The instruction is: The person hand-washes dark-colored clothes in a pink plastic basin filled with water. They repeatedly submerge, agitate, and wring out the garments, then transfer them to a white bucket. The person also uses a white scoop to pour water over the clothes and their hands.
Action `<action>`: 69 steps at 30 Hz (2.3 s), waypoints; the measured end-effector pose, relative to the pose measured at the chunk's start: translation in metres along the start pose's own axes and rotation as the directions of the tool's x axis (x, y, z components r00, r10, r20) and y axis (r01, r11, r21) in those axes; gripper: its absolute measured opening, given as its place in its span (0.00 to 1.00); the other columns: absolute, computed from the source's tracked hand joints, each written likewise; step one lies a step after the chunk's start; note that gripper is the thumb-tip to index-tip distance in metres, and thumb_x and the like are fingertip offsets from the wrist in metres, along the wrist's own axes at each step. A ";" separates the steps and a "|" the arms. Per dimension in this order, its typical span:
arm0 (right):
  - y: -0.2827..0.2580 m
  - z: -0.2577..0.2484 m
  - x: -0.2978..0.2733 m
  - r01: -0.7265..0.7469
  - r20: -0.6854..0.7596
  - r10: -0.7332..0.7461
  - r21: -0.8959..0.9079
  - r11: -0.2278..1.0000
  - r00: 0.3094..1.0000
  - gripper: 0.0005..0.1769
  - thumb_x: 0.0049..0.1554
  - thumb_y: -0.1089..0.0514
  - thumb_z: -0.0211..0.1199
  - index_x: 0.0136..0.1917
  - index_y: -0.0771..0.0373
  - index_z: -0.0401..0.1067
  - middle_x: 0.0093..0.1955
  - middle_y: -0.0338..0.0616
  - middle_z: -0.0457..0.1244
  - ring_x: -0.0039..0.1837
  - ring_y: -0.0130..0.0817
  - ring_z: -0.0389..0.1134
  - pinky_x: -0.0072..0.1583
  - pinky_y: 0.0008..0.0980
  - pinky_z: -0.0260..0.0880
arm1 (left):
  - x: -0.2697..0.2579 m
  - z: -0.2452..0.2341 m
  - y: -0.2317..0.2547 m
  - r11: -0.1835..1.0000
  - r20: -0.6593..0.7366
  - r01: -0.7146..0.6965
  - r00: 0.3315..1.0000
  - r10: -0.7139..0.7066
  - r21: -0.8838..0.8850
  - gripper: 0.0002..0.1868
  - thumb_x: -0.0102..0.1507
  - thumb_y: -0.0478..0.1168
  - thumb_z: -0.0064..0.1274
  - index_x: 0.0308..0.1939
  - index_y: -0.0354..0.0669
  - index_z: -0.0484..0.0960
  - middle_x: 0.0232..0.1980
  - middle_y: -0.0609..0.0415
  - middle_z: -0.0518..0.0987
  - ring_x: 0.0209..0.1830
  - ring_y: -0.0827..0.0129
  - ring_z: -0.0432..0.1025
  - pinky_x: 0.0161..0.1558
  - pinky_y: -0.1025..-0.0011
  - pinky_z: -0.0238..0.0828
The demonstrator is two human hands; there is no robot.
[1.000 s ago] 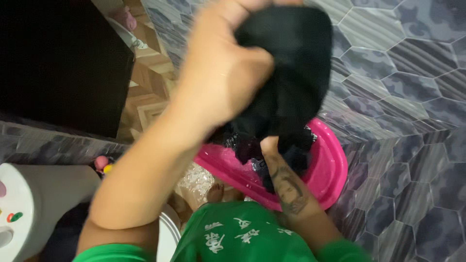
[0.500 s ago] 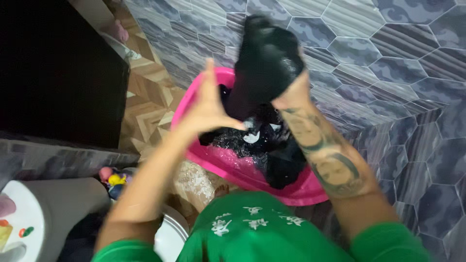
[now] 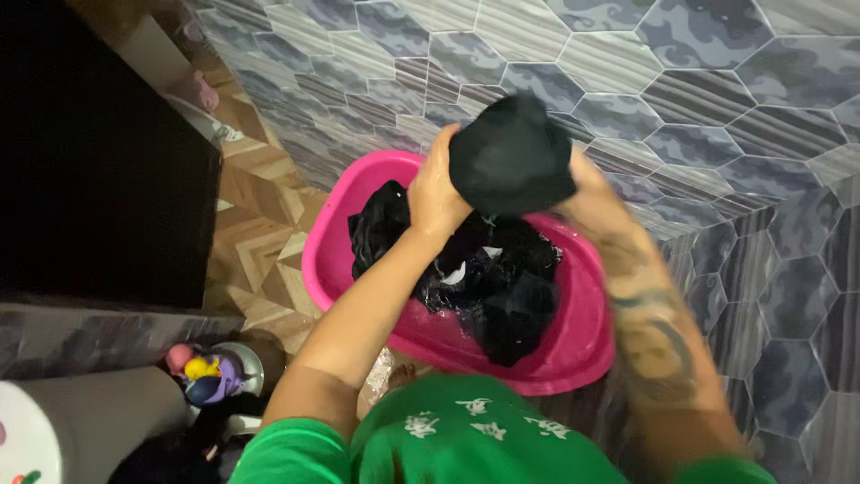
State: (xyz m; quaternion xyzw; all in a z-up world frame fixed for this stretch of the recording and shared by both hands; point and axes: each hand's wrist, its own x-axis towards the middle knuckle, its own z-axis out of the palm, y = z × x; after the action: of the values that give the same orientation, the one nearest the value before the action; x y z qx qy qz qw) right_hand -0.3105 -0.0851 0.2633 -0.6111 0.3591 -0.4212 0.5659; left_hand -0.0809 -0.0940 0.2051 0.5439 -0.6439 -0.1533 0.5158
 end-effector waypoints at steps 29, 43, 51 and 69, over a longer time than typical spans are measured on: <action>0.005 0.026 0.042 -0.109 0.210 -0.017 0.574 0.811 0.977 0.32 0.52 0.47 0.64 0.65 0.67 0.68 0.62 0.52 0.65 0.65 0.44 0.66 0.70 0.43 0.63 | -0.042 -0.001 -0.011 0.895 0.472 0.253 0.880 -0.055 -0.368 0.44 0.42 0.37 0.76 0.60 0.42 0.74 0.52 0.52 0.83 0.53 0.65 0.78 0.58 0.65 0.74; 0.154 0.100 0.024 -0.247 -0.250 0.570 0.715 0.654 0.783 0.49 0.52 0.31 0.57 0.78 0.59 0.54 0.74 0.47 0.59 0.73 0.48 0.62 0.70 0.52 0.60 | -0.026 0.012 0.048 0.684 0.296 0.164 0.952 0.079 -0.711 0.47 0.46 0.31 0.75 0.68 0.38 0.70 0.60 0.53 0.79 0.60 0.69 0.73 0.66 0.68 0.72; 0.099 0.097 0.023 -0.137 -0.031 0.383 0.905 0.403 0.923 0.34 0.53 0.42 0.57 0.66 0.63 0.68 0.63 0.50 0.67 0.63 0.47 0.70 0.66 0.45 0.69 | 0.021 -0.067 0.030 0.487 0.265 0.427 0.892 -0.367 -0.762 0.25 0.49 0.33 0.72 0.48 0.32 0.82 0.46 0.47 0.83 0.42 0.61 0.79 0.49 0.62 0.78; -0.040 0.092 0.014 0.761 0.757 -0.279 -0.409 0.504 0.592 0.20 0.37 0.51 0.75 0.41 0.58 0.74 0.49 0.45 0.65 0.49 0.48 0.70 0.48 0.45 0.67 | 0.090 -0.021 0.003 0.950 0.714 0.153 0.630 -0.305 0.271 0.33 0.50 0.50 0.66 0.55 0.37 0.81 0.53 0.37 0.80 0.55 0.49 0.75 0.57 0.61 0.71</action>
State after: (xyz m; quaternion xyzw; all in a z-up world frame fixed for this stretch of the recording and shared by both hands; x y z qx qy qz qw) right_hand -0.2221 -0.0580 0.3045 -0.9574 0.0738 -0.1919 0.2029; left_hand -0.0537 -0.1624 0.2604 0.5553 -0.7348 -0.3674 0.1291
